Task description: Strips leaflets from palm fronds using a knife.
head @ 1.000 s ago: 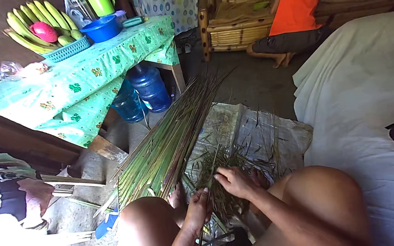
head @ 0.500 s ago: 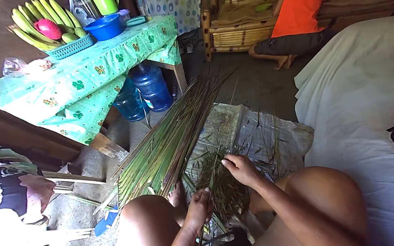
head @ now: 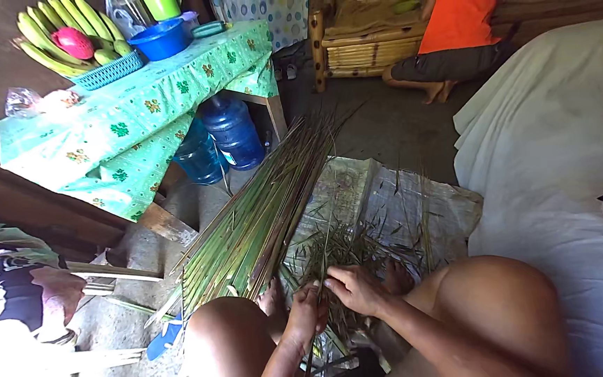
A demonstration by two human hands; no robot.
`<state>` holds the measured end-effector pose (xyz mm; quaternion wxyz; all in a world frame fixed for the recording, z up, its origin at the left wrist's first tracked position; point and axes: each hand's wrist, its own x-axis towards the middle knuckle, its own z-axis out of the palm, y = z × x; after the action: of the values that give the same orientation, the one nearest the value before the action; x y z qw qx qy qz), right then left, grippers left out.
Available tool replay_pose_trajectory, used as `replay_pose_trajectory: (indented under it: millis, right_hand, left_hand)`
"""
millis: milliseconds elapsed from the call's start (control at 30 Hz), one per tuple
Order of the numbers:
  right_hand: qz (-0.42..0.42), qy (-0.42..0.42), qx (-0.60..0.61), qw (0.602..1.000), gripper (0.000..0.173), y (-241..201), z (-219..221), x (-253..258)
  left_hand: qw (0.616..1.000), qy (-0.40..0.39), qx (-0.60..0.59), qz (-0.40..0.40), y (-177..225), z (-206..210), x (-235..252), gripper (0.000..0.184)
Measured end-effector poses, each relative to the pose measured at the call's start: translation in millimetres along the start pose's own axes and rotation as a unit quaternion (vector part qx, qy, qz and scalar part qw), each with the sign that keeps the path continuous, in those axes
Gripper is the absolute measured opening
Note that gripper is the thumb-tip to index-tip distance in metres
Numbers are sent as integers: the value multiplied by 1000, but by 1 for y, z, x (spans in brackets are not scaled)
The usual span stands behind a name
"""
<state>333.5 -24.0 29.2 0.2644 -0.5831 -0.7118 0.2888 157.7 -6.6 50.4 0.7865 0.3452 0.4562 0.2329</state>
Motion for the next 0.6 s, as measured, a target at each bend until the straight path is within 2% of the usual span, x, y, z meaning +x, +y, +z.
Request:
replay_pose_trajectory:
  millis: [100,267,367,500,600]
  right_hand:
    - [33,-19,2,999,38,7,-6,6]
    - [2,8,-48,999,37,9,-5,9]
    - [75,19,-22,997,39,17,-19,15]
    - [176,24,143,974,36,24,-39,20]
    - [236,-67,343,907,35,3,-29,14]
  left_hand:
    - [1000,-9,-3,-9,-2,-1,-2,37]
    - [1000,-12,-16,-19,1,-3,-3,37]
    - [1000,-21,5,-11,-3,-4,-6,38]
    - [999,-28,28,-10,-7,-6,-7,38]
    - [998,-25,56,-23,-1,-5,-3,39]
